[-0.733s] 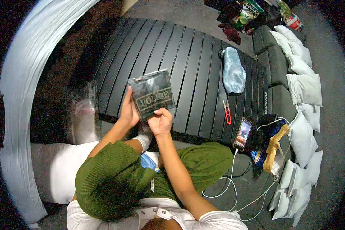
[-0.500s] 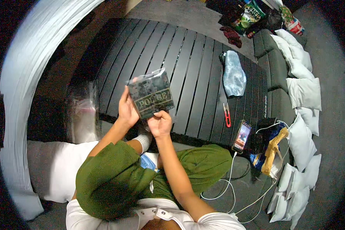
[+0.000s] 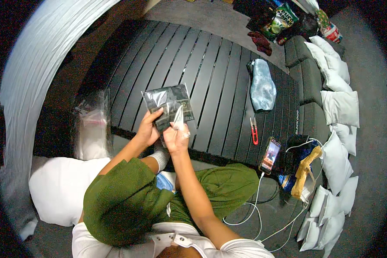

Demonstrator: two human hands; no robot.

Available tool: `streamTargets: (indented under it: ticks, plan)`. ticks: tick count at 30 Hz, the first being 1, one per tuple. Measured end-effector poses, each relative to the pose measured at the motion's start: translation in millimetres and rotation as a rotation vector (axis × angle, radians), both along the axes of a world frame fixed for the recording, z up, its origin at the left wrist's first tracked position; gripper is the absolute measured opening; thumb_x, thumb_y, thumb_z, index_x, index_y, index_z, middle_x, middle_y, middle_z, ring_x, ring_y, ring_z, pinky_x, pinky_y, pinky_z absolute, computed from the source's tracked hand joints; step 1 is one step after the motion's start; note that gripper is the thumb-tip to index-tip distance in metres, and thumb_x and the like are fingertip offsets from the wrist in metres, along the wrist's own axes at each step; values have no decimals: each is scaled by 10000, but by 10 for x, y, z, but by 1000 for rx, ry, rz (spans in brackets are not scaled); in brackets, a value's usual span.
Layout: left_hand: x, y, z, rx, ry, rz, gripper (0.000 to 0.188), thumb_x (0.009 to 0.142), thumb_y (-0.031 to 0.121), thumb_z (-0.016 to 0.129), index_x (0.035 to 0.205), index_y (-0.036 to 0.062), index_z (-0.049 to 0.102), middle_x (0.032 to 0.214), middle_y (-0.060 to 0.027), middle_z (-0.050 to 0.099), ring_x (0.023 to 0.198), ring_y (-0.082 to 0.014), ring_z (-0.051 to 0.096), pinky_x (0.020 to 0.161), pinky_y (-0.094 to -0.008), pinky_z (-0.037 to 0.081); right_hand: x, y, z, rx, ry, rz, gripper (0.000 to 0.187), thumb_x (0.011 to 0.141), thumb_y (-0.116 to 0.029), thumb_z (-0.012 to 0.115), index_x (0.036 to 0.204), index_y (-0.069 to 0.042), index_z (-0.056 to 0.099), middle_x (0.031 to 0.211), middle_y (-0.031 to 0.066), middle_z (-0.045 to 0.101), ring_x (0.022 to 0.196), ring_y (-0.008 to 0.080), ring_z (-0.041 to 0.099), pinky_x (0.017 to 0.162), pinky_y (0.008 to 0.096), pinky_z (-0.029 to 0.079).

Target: Folding a camouflage-patterned cloth and inserting it into a clear plastic resealable bag.

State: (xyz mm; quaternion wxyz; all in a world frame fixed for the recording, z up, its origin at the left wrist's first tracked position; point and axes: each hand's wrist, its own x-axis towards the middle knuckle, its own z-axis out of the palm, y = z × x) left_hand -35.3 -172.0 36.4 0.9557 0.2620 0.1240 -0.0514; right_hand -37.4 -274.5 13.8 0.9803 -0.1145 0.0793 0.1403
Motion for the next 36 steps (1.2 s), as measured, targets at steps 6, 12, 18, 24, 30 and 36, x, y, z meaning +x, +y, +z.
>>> streamTargets:
  ticks: [6,12,18,24,30,36]
  plan:
    - [-10,223,-50,-51,42,-52,252,851,90,494,1092,16,493,1020,-120,595,903,-230,597,840,-356,472,-180,-139,241,81,18,142,248,746,36,458,993,16,480,1071,151,533,1027,273,507,988,434,345]
    - [60,469,103,-255,149,-172,236,834,154,495,979,-16,571,958,-140,624,861,-259,604,842,-392,450,-641,-940,447,-840,-57,515,489,798,-21,552,1256,11,387,1212,184,481,1197,283,415,984,398,362]
    - [88,474,243,-377,88,-410,305,838,173,472,1045,-39,546,992,-183,613,899,-292,604,855,-426,454,-97,-806,652,-1951,-1009,-338,747,679,19,646,1338,-64,303,1327,138,399,1213,297,403,1007,423,300]
    - [70,401,188,-295,126,-468,306,844,176,465,1049,-37,542,1027,-200,594,985,-296,570,889,-410,443,217,-789,910,-1806,-1533,-442,411,663,25,663,1059,-42,580,975,91,647,1061,294,547,911,415,403]
    - [95,365,-223,754,65,69,641,862,486,435,1283,7,375,1299,-177,420,1179,-264,436,983,-399,338,358,-841,786,-1377,-805,34,201,764,-38,644,961,0,630,807,8,617,681,70,557,615,198,449]
    - [93,503,-207,76,-280,-665,786,813,513,529,1385,83,203,1350,-162,354,1232,-275,369,999,-377,329,500,-922,515,-1233,-232,535,202,799,-155,632,975,-55,624,734,-57,553,529,17,410,512,171,347]
